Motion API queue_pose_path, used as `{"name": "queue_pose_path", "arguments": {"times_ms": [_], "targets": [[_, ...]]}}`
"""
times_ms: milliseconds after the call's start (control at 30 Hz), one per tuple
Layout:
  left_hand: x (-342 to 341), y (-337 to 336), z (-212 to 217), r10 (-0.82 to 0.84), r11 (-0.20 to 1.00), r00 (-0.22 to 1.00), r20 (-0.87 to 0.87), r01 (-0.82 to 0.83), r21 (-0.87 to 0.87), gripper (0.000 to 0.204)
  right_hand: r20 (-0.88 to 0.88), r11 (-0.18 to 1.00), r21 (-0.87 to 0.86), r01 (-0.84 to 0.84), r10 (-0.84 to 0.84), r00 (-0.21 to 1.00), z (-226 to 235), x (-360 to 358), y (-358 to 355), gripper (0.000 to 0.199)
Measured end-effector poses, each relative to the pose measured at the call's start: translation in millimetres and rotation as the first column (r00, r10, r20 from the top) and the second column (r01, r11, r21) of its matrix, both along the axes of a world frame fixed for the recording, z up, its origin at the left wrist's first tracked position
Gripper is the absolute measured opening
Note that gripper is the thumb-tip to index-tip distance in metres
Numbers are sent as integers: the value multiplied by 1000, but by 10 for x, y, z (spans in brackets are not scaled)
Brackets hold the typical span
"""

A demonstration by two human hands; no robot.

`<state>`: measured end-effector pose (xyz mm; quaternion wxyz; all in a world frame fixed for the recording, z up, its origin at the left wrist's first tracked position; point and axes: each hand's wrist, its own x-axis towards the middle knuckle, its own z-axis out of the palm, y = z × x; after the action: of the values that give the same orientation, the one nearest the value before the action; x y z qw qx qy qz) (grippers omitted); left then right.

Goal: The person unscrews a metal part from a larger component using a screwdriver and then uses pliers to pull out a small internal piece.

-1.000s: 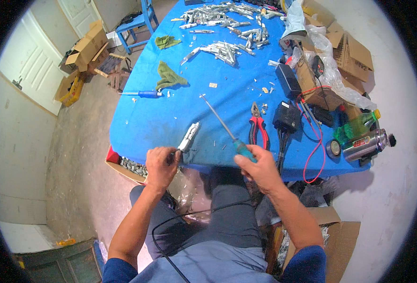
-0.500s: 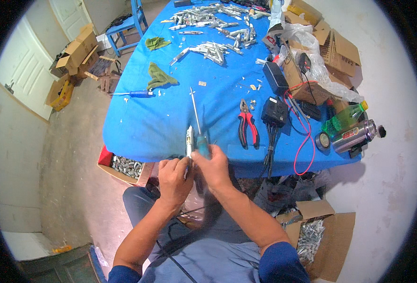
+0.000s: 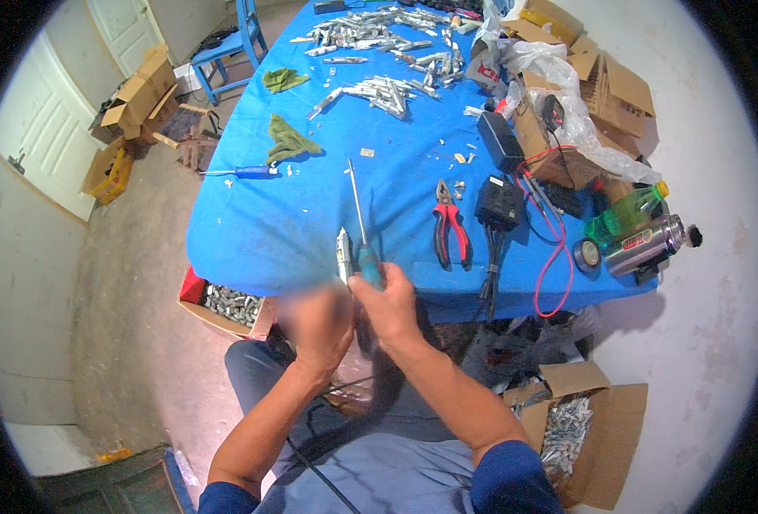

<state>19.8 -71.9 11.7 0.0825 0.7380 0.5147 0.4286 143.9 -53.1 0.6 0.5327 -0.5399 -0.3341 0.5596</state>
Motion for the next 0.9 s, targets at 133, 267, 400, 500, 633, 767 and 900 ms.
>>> {"name": "queue_pose_path", "arguments": {"times_ms": [133, 267, 400, 500, 633, 767, 900], "targets": [[-214, 64, -105, 73, 993, 996, 44, -68, -100, 11, 170, 997, 12, -76, 73, 983, 177, 140, 39, 39], [-611, 164, -359, 172, 969, 980, 99, -151, -194, 10, 419, 986, 57, -156, 118, 900, 403, 526, 17, 41], [-843, 259, -424, 191, 955, 978, 84, -165, -248, 13, 639, 951, 18, -308, 226, 736, 603, 904, -167, 40], [-827, 305, -333, 210, 936, 973, 97, -171, -308, 16, 719, 917, 83, -391, 216, 661, 653, 1018, -283, 37], [-741, 295, -237, 175, 914, 980, 95, -125, -386, 22, 770, 862, 123, -492, 230, 595, 786, 1049, -312, 32], [-669, 249, -296, 155, 939, 987, -31, -156, -308, 24, 820, 825, 122, -551, 230, 525, 893, 1053, -288, 32], [-505, 246, -327, 192, 954, 980, -61, -201, -222, 24, 861, 806, 67, -588, 251, 443, 1014, 1113, -245, 31]]}}
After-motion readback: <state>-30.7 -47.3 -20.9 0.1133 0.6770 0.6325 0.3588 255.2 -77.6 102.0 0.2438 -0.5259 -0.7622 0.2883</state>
